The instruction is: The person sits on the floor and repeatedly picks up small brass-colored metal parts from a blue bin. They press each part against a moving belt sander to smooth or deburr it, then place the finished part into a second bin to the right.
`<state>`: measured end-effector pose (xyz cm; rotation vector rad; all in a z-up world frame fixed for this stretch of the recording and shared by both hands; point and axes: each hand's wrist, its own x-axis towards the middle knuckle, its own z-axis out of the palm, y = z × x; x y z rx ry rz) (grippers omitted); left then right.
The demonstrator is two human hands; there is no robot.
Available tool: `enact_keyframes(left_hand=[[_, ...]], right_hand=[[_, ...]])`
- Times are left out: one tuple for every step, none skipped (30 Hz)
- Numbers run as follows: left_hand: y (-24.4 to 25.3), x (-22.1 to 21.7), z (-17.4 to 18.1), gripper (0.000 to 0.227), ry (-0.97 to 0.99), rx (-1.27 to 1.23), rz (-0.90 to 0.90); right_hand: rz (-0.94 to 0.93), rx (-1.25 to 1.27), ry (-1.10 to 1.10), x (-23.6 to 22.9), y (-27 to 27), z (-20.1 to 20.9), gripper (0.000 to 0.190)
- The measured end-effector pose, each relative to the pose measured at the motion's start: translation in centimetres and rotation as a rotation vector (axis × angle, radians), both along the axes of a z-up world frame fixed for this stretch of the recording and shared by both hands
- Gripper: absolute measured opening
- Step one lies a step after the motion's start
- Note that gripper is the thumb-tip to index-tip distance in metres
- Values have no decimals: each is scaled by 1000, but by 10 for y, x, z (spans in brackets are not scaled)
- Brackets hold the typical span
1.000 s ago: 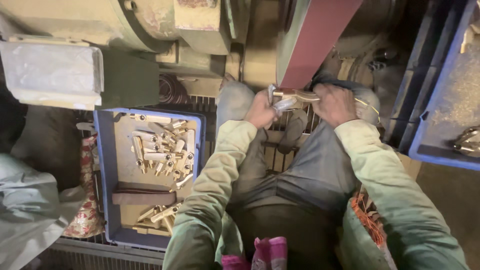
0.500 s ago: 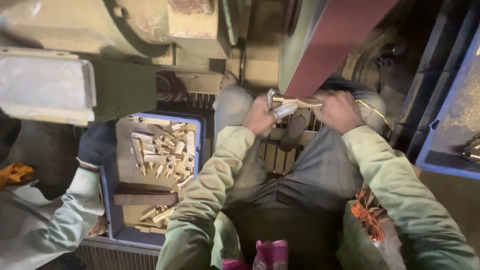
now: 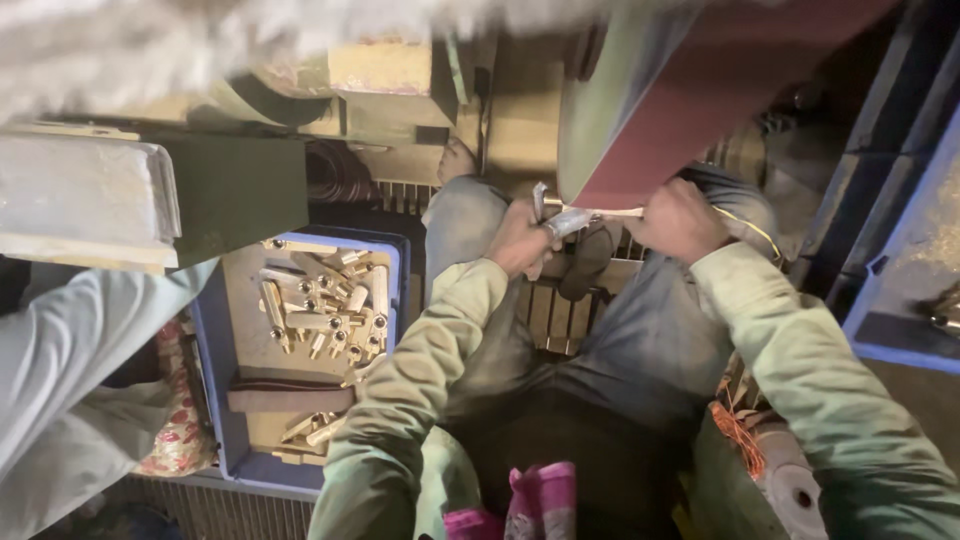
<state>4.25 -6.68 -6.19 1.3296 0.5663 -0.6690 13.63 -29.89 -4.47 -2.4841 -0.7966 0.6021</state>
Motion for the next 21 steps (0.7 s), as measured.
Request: enact_keyframes(left_hand=[[-2,-1,-3,15,-54,44,-24],[-4,-4,-5,13,-109,88,-48],[-6,-6,-7,14,-171,74,-32],[-7,-8,-6,17,-234,60,-16],[-7,-10,-5,22,-298,50,-4],[-7,-12,-2,22,-250,57,4],[-6,-12,1,23,-205,64,10],[-5,-13,5,26,-161,70,16],[-5,-14,9,29,-276,63,24],[-5,-15,11,32,-391,55,30],[-4,-17,13,36,-504,47,42],[-3,-20,13,33,-660,65,8],[3,-23,13,32,-810,87,-31],[8,-27,13,31,-959,108,-73],[12,-28,12,35,-991,109,-94],[18,-26,11,38,-1023,111,-115],[21,-25,9,42,-1047,106,-140],[24,-23,7,39,-845,116,-198],[25,-20,5,36,-641,116,-259],[25,-16,3,35,-438,111,-322],[20,-15,1,32,-417,65,-295]], right_hand=[[9,-60,-41,-6,-3,-3,29],[18,-120,-82,-12,-6,-7,26],[32,-179,-132,-16,-9,-9,26],[22,-141,-174,-20,-11,-9,22],[7,-98,-217,-23,-12,-10,19],[-6,-55,-260,-27,-12,-8,19],[-9,-40,-309,-28,-9,-6,19],[-11,-25,-359,-29,-7,-2,20],[-15,-11,-411,-32,-7,4,21],[-21,-16,-422,-35,-7,11,20],[-21,-19,-430,-39,-7,17,18],[-21,-23,-438,-42,-7,23,17],[-45,73,-349,-47,-8,28,23],[-68,168,-259,-54,-12,34,29],[-84,263,-165,-60,-15,39,35],[-120,296,-63,-63,-18,42,35],[-160,322,46,-68,-24,44,36],[-200,347,156,-70,-29,44,38],[-202,371,204,-70,-33,43,36],[-204,395,252,-69,-36,42,35],[-214,415,300,-70,-40,40,35]])
